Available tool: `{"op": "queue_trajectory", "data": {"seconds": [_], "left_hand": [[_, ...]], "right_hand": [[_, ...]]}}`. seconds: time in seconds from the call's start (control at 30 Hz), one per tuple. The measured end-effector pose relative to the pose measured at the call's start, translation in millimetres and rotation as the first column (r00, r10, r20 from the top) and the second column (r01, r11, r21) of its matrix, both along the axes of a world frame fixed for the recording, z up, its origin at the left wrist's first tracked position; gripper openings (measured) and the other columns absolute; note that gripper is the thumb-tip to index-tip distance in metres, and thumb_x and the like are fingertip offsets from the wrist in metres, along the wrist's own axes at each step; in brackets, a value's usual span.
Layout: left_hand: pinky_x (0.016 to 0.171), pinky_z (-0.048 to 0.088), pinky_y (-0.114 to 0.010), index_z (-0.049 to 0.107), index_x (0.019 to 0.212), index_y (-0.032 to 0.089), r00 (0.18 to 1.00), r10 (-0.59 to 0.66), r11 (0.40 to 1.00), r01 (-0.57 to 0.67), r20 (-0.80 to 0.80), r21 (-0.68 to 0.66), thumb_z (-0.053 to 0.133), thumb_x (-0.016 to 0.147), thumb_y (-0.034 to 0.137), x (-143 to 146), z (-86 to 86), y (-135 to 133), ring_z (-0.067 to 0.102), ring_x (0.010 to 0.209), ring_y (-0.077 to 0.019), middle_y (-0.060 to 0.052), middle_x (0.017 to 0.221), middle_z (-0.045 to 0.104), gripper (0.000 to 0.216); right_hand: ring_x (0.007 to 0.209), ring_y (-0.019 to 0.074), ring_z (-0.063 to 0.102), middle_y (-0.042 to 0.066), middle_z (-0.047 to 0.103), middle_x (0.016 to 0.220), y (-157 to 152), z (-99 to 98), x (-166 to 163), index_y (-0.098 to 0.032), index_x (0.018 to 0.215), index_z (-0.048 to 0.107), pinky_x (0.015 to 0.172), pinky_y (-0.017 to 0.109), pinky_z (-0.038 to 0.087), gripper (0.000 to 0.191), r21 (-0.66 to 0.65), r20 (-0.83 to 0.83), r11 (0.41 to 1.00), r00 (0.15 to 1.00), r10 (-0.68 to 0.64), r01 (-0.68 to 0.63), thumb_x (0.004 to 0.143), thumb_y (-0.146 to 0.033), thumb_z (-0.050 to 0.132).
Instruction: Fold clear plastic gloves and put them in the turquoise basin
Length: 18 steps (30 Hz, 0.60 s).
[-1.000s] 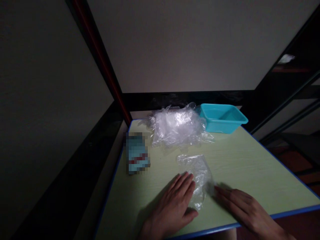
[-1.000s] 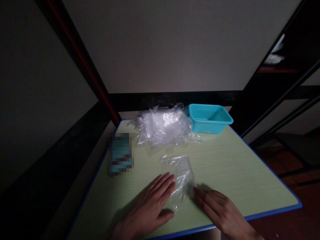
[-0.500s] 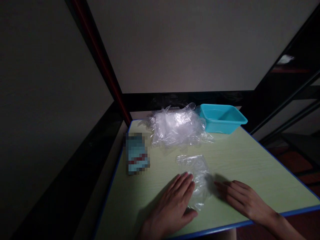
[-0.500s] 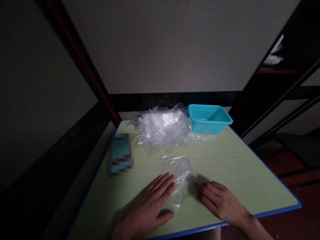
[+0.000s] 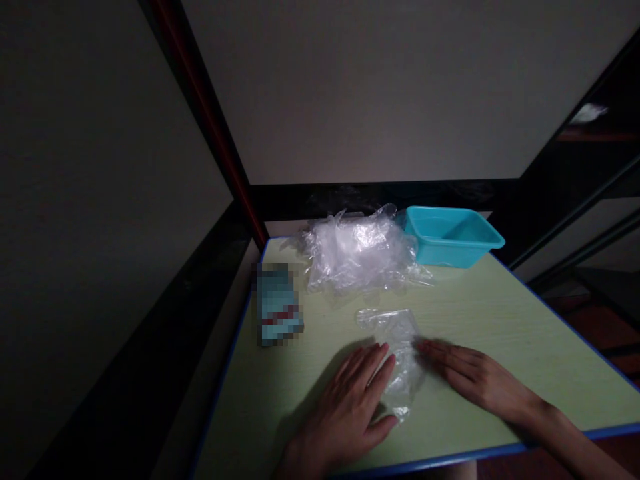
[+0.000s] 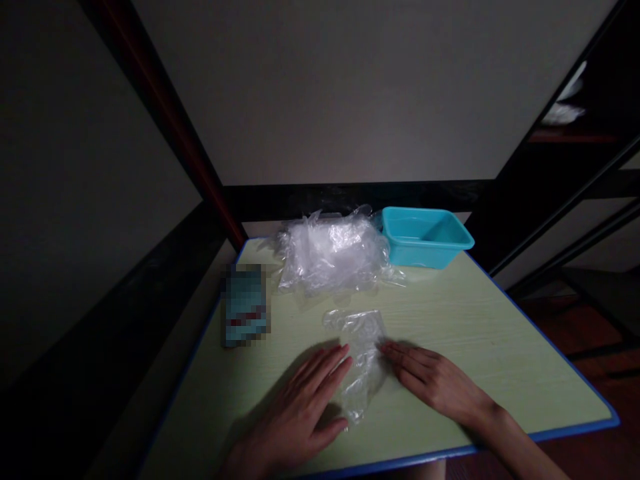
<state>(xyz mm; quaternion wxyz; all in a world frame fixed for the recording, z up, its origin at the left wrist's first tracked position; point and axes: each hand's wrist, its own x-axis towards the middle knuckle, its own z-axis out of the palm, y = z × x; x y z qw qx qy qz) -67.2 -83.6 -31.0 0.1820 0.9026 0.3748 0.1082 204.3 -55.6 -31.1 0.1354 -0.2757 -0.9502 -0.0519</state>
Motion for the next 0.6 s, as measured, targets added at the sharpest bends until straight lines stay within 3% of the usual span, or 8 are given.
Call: {"op": "queue_trajectory", "data": {"seconds": [0.1,0.17,0.33,0.6], "left_hand": [[0.102,0.034,-0.042,0.024,0.137,0.017,0.993,0.119,0.993,-0.119,-0.003,-0.003,0.05,0.083,0.023,-0.4,-0.2,0.7,0.042,0.12,-0.0244,-0.009,0.131,0.046,0.06],[0.099,0.038,-0.042,0.029,0.135,0.017,0.981,0.193,0.981,-0.193,0.013,0.007,0.047,0.084,0.02,-0.3,-1.3,1.5,0.048,0.113,-0.0239,-0.009,0.122,0.054,0.054],[0.095,0.042,-0.039,0.037,0.131,0.019,0.954,0.288,0.957,-0.289,0.084,0.004,0.044,0.085,0.02,0.4,-5.5,3.9,0.052,0.106,-0.0223,-0.008,0.114,0.058,0.046],[0.092,0.043,-0.04,0.042,0.127,0.021,0.928,0.345,0.938,-0.336,0.137,-0.086,0.045,0.084,0.019,0.5,-3.1,6.8,0.054,0.104,-0.0232,-0.007,0.11,0.061,0.043]], "right_hand": [[0.111,0.0141,0.053,0.008,0.06,0.118,1.0,-2.9,1.8,-0.01,0.12,0.05,0.093,0.025,0.046,0.033,-0.023,-0.009,1.0,1.0,-0.019,0.019,0.093,-0.015,0.032],[0.109,0.0142,0.055,0.008,0.062,0.115,1.2,-3.5,2.1,-0.01,0.119,0.051,0.093,0.026,0.046,0.033,-0.049,-0.029,0.998,0.999,-0.037,0.035,0.093,-0.016,0.032],[0.102,0.0146,0.06,0.006,0.065,0.111,2.5,-0.7,-0.5,-0.014,0.116,0.054,0.089,0.029,0.05,0.033,-0.091,-0.069,0.995,0.996,-0.051,0.045,0.093,-0.016,0.031],[0.096,0.0167,0.063,0.009,0.067,0.106,6.0,0.9,-2.9,-0.015,0.104,0.059,0.081,0.032,0.054,0.027,-0.063,-0.09,0.998,0.996,-0.011,0.005,0.09,-0.012,0.035]]}}
